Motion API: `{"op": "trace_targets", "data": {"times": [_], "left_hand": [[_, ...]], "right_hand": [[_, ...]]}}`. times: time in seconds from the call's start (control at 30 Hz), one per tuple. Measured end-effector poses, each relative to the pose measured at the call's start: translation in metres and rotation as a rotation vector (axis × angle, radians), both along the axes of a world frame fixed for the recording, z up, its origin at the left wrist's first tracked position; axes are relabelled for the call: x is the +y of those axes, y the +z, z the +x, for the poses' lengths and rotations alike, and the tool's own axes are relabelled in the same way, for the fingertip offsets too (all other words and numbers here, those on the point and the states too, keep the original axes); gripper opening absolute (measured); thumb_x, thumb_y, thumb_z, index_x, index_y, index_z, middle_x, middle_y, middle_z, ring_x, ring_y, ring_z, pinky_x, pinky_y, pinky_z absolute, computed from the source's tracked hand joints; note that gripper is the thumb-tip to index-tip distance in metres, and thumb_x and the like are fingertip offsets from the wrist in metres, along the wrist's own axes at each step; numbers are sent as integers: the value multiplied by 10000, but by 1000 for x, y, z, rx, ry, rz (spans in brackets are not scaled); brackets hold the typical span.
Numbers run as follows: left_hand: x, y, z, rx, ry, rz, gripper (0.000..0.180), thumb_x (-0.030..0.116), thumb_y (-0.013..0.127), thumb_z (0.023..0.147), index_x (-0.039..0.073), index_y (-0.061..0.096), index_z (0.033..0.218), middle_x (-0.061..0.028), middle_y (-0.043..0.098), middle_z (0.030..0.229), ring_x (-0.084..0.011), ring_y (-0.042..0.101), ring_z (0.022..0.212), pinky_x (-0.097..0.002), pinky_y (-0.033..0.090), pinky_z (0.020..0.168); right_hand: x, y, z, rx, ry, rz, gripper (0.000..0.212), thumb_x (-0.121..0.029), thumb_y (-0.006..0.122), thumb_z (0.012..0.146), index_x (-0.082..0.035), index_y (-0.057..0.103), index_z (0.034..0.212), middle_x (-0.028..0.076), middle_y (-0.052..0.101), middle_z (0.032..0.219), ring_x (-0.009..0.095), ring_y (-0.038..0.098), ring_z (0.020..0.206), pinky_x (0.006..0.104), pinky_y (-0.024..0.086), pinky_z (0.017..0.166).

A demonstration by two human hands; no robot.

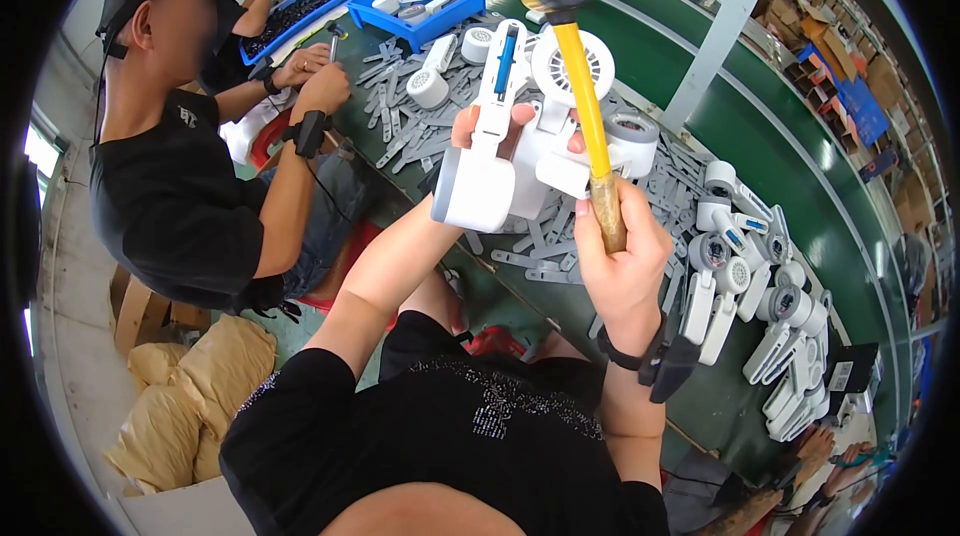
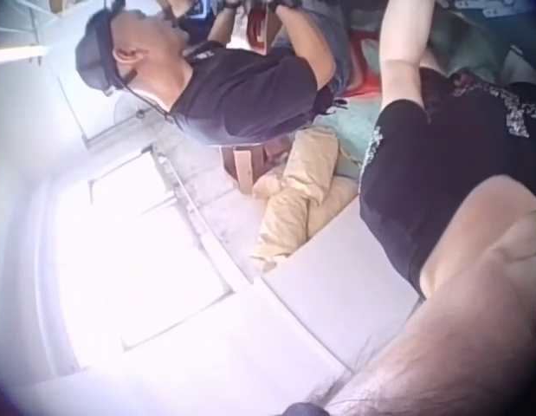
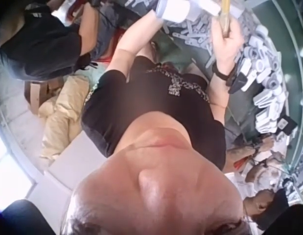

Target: Assembling white plastic components using a mallet on an assembly line.

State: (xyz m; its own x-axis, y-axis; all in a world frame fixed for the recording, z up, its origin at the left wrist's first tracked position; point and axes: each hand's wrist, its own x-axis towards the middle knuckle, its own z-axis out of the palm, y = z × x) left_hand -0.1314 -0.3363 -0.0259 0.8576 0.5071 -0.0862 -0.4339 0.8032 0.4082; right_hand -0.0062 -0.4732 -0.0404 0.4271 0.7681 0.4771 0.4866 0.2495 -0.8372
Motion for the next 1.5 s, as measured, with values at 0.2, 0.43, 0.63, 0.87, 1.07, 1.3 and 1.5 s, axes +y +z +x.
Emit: {"op": "trace_targets", "data": {"times": [0.2,0.43,0.63,0.87,1.07,1.3,1.5], "left_hand": [[30,-46,4,-421,-11,550,567,453,599,793,35,642,1173,-251,545,1224,-369,531,1127,-443,412,989],[110,-1,-12,-17,320,971,494,371,620,809,9,667,1142,-210,629,1105,-282,603,1033,-354,435,949],[286,22,-4,604,695,1329,439,350,769,750,-6,716,1001,-53,693,921,-115,624,783,-253,466,685],[448,1,-18,1226,780,1487,563,496,746,676,-31,735,875,-110,704,810,-175,657,729,-286,484,677],[507,-33,-19,1449,795,1562,693,642,700,617,0,735,874,-186,705,888,-288,682,866,-374,506,804],[589,-49,-9,1837,544,1620,895,566,728,649,-34,531,1284,-209,658,1122,-321,631,1065,-387,466,931],[698,-97,-40,2515,-108,2245,459,484,379,948,197,661,1169,-113,647,1199,-311,613,1115,-501,490,895]], "right_hand": [[-9,13,-2,-406,-159,146,221,-24,694,801,32,637,1007,120,612,780,197,569,620,292,457,578],[-52,-18,14,-173,-186,-14,227,-17,705,785,46,637,992,123,608,780,205,578,659,302,454,608],[-107,-49,44,-197,-282,-130,168,8,619,853,43,639,1016,18,581,709,45,466,449,193,345,422],[-125,-58,47,192,-566,-152,260,24,589,850,91,592,1101,74,623,748,70,484,434,194,345,395],[-125,-70,66,263,-697,-183,317,-20,558,892,103,534,1183,100,607,800,63,440,404,186,310,363],[-117,-70,78,219,-710,-277,333,-22,592,882,82,554,1196,61,599,782,49,449,442,178,313,396],[-113,-62,74,89,-759,-371,303,-12,674,821,39,636,1117,6,588,720,44,476,487,189,361,449]]}}
